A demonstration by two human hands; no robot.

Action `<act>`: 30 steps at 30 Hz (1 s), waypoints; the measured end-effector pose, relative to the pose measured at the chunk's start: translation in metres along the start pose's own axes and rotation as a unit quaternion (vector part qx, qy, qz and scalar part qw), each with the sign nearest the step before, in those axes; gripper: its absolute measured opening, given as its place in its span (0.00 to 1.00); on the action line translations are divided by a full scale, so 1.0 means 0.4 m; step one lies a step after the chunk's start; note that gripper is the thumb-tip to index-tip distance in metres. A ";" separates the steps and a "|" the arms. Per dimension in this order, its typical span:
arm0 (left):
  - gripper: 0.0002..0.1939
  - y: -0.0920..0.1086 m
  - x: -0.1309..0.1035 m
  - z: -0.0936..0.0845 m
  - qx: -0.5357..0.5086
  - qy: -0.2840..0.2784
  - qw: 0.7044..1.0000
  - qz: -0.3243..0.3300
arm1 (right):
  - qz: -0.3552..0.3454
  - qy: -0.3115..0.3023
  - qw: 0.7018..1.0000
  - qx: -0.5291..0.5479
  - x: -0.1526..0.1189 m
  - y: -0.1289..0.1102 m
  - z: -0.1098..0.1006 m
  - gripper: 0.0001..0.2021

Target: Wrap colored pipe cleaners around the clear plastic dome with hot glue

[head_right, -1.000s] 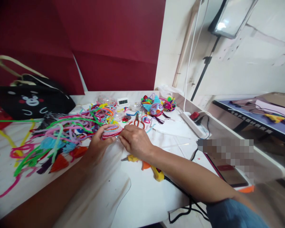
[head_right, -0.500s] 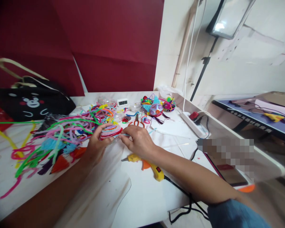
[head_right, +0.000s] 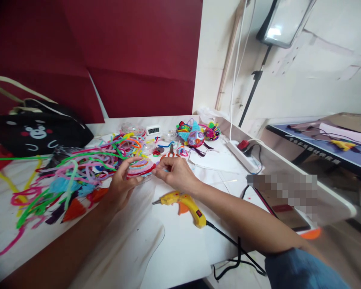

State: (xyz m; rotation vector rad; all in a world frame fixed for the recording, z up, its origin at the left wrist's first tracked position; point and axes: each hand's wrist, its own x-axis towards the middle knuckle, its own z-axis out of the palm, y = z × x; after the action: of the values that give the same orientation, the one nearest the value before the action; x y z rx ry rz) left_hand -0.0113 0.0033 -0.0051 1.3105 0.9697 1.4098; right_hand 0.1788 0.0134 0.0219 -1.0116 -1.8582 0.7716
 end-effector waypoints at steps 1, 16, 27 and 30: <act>0.30 0.003 -0.001 0.001 0.000 -0.004 1.000 0.000 | 0.002 -0.002 1.000 0.002 0.000 0.001 0.000 0.15; 0.32 0.024 -0.012 0.007 -0.069 -0.082 0.993 -0.046 | 0.129 -0.045 0.978 0.156 -0.004 0.002 -0.010 0.17; 0.33 0.042 -0.027 0.016 -0.115 -0.129 0.982 -0.081 | 0.179 -0.081 0.959 0.205 -0.021 -0.037 -0.040 0.15; 0.32 0.043 -0.028 0.018 -0.143 -0.145 0.975 -0.090 | 0.188 -0.074 0.957 0.209 -0.023 -0.047 -0.041 0.15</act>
State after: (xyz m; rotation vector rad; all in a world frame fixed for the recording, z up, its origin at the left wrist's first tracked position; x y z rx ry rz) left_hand -0.0067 -0.0123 0.0097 1.1414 0.6456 1.1331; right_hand 0.1897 -0.0019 0.0406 -1.0581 -1.5403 1.4340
